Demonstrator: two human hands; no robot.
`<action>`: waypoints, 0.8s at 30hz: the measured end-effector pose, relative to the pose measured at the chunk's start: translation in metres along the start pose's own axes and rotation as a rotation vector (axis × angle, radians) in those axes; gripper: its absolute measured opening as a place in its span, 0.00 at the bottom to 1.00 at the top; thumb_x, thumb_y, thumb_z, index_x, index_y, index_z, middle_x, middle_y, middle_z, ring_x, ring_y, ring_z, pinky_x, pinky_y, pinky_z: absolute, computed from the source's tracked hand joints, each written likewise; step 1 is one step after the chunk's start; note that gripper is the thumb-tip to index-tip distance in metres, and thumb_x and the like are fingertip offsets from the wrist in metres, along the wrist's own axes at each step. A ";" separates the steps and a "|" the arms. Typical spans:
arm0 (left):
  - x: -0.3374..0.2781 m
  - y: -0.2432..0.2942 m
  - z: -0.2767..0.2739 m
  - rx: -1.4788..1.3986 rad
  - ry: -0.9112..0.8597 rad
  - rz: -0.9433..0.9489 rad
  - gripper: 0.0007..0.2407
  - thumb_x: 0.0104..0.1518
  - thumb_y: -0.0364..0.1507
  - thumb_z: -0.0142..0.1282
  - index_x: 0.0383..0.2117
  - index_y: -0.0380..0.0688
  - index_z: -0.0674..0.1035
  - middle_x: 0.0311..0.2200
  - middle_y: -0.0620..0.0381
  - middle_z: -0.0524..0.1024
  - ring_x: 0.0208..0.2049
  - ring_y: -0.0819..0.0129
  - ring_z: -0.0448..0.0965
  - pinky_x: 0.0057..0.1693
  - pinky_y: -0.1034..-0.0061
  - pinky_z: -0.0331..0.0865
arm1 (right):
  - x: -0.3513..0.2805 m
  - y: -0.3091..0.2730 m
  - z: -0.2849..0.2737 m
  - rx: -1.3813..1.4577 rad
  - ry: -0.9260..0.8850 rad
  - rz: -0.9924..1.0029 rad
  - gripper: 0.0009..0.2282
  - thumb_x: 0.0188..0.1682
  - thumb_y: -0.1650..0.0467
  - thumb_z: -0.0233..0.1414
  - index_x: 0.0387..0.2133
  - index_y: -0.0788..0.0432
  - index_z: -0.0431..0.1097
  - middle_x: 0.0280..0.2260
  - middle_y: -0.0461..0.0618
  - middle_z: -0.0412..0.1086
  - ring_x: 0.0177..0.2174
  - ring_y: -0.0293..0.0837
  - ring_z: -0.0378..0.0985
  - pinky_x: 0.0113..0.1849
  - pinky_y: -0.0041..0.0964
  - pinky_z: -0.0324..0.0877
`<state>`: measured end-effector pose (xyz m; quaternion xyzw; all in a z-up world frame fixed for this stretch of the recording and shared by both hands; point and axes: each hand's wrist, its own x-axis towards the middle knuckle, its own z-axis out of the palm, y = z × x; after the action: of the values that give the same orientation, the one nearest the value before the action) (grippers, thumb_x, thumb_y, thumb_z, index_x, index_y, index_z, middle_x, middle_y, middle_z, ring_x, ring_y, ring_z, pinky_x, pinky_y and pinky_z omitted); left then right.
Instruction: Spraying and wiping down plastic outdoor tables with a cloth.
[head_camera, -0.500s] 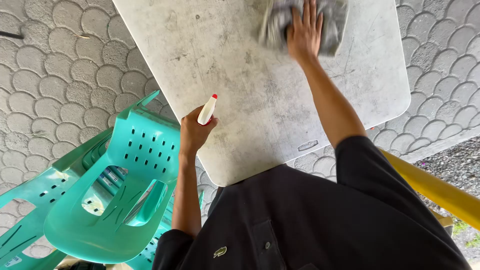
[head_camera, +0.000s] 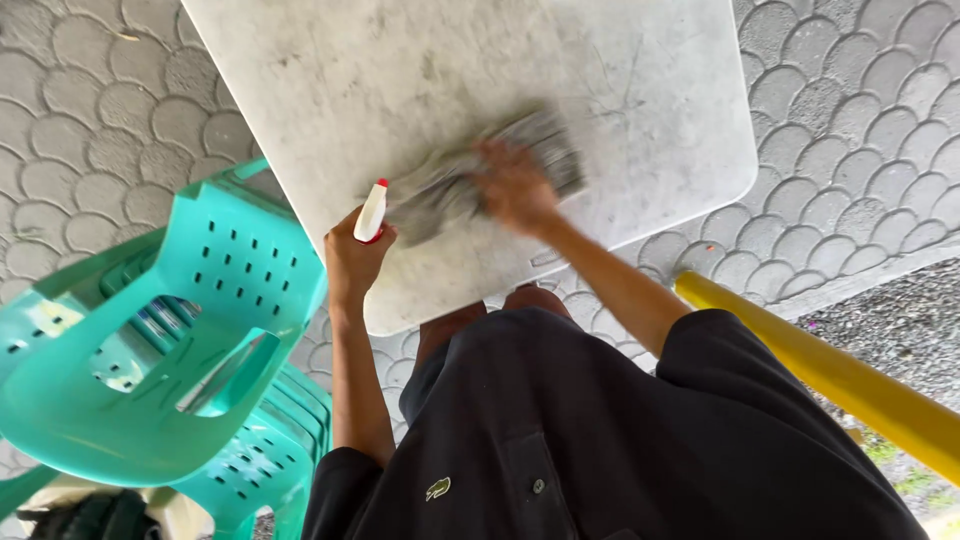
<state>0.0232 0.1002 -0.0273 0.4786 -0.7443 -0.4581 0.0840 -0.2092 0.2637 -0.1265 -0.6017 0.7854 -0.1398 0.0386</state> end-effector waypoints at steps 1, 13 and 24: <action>-0.014 0.012 0.002 -0.005 0.005 -0.004 0.13 0.46 0.28 0.67 0.39 0.47 0.85 0.28 0.49 0.81 0.38 0.46 0.82 0.50 0.60 0.71 | 0.001 0.031 -0.026 -0.002 -0.003 -0.007 0.18 0.57 0.62 0.46 0.62 0.37 0.67 0.70 0.50 0.52 0.70 0.52 0.44 0.64 0.63 0.41; -0.108 0.055 0.063 -0.217 0.063 0.045 0.11 0.48 0.21 0.64 0.38 0.36 0.83 0.24 0.60 0.77 0.25 0.75 0.71 0.38 0.81 0.69 | 0.016 0.086 0.009 -0.153 -0.098 0.393 0.17 0.62 0.64 0.36 0.59 0.57 0.64 0.71 0.58 0.27 0.69 0.55 0.25 0.66 0.59 0.22; -0.089 0.024 0.059 -0.087 0.154 -0.107 0.13 0.45 0.34 0.65 0.38 0.52 0.84 0.24 0.53 0.79 0.32 0.50 0.82 0.44 0.64 0.72 | 0.018 -0.024 0.061 -0.252 -0.100 -0.287 0.18 0.54 0.56 0.50 0.56 0.37 0.73 0.71 0.47 0.47 0.71 0.52 0.38 0.66 0.61 0.44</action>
<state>0.0214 0.2084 -0.0144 0.5475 -0.6882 -0.4557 0.1373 -0.1774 0.2306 -0.1764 -0.7138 0.7000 -0.0145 -0.0185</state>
